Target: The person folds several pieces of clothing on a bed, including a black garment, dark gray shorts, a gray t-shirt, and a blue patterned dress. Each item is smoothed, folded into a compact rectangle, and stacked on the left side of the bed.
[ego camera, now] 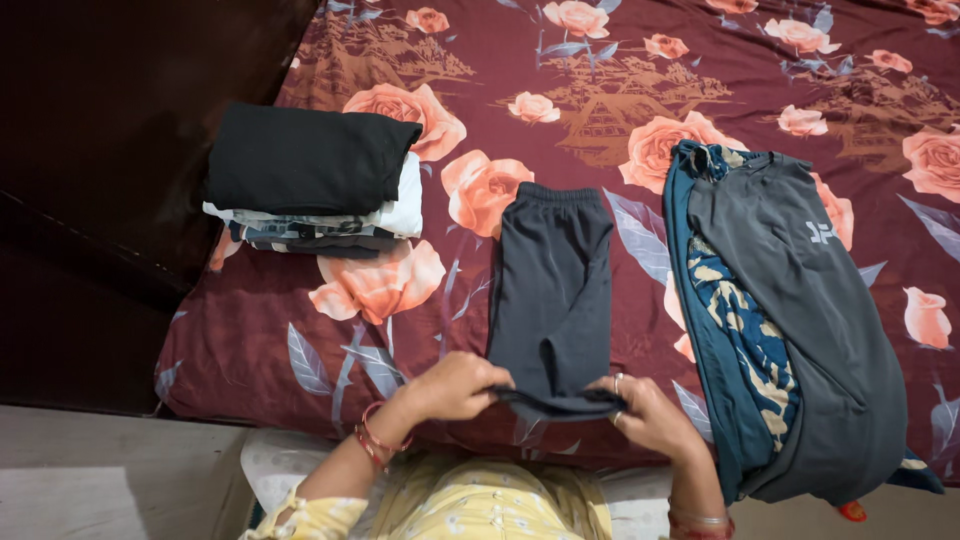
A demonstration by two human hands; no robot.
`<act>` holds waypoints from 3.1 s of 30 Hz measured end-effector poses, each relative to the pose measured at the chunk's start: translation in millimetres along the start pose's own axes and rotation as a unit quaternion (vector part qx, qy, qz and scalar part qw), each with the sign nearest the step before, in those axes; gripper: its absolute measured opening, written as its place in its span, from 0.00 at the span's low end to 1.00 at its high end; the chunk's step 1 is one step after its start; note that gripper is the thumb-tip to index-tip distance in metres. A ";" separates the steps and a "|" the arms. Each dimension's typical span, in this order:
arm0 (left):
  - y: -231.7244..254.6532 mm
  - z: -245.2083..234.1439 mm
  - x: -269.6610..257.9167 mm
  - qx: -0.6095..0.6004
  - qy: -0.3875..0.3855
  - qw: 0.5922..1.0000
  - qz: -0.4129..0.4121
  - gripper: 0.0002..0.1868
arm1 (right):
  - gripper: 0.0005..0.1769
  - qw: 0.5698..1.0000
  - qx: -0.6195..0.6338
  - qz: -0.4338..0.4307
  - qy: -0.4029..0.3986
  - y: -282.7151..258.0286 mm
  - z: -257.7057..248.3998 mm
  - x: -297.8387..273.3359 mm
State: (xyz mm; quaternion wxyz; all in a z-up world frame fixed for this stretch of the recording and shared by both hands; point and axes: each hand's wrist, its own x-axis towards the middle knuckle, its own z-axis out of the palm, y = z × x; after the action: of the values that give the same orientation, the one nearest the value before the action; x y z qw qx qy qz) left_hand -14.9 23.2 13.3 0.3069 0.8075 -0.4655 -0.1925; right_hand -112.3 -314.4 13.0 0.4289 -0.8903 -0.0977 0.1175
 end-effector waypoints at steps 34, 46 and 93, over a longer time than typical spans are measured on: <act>-65.4 19.7 106.4 -0.328 0.413 0.832 -0.173 0.22 | 0.27 0.853 0.288 -0.039 0.434 72.5 35.2 107.7; 12.3 5.2 85.5 0.223 0.279 0.929 0.098 0.33 | 0.37 0.859 -0.294 -0.139 0.396 -5.7 37.2 80.5; -74.1 16.7 128.9 -0.280 0.446 0.838 -0.143 0.31 | 0.18 0.817 0.328 -0.064 0.470 78.6 7.5 140.3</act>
State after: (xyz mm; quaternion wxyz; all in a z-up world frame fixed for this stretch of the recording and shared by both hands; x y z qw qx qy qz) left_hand 85.6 -66.3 -52.3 0.6636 0.7429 -0.0839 0.0251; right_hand 24.9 -318.5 -71.0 0.6956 -0.6359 0.1030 -0.3182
